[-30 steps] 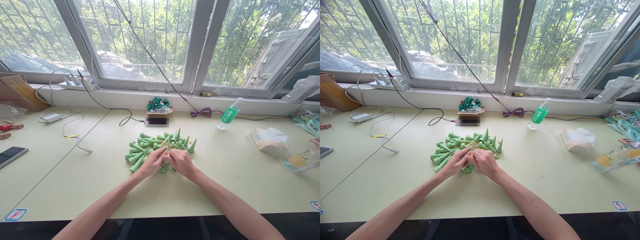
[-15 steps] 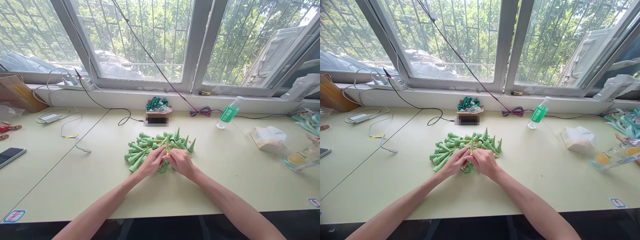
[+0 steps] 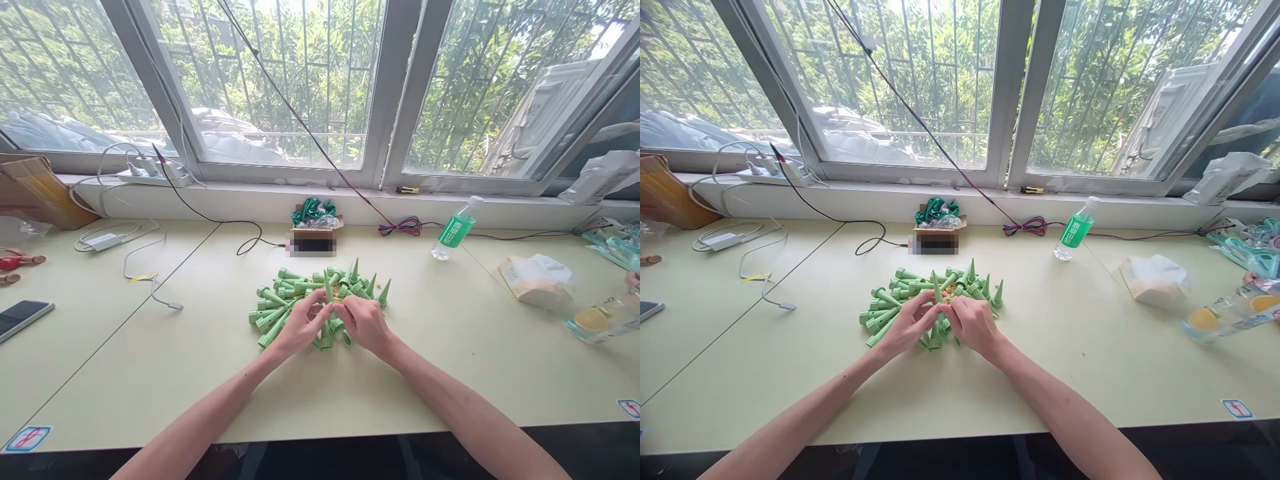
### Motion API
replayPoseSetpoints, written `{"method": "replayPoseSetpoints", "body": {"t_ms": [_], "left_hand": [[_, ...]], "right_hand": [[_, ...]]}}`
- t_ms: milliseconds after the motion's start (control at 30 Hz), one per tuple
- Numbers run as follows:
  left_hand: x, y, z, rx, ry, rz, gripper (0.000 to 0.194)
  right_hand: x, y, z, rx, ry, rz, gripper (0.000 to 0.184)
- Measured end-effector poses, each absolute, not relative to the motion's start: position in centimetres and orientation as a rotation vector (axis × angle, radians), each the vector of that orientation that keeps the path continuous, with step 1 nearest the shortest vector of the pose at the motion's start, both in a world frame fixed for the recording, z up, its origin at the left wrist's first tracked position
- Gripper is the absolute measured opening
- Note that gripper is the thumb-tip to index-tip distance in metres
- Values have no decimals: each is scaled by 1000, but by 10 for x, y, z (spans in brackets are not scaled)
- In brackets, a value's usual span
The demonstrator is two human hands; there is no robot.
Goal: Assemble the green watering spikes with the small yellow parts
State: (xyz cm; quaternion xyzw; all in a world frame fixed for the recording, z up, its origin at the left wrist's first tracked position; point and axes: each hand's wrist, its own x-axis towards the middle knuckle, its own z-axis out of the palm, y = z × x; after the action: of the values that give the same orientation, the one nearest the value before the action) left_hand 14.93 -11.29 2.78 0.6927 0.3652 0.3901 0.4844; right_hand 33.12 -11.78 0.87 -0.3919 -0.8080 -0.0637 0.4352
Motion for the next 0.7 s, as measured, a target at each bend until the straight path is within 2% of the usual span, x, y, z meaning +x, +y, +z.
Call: {"method": "replayPoseSetpoints", "body": {"t_ms": [167,367,500,600,700], "left_hand": [[149,-113,30,1741,976,1006,32],[149,-113,32,1805,1070,1133,26],[150,-113,30,1872,1058,1178,23],[150,-114,26,1939,1028,1168,23],[149,-115,22,2015,987,1138,21]], "right_hand": [[332,-116,9,-1006,-1978,-106,38],[347,-110,9,-897,-1766,-121,22],[374,-98,9,-936,-1500,-269,23],[397,-84,9,-1074,-1313,-222,25],[416,-70,8,-1281,-1254,-110,36]]}}
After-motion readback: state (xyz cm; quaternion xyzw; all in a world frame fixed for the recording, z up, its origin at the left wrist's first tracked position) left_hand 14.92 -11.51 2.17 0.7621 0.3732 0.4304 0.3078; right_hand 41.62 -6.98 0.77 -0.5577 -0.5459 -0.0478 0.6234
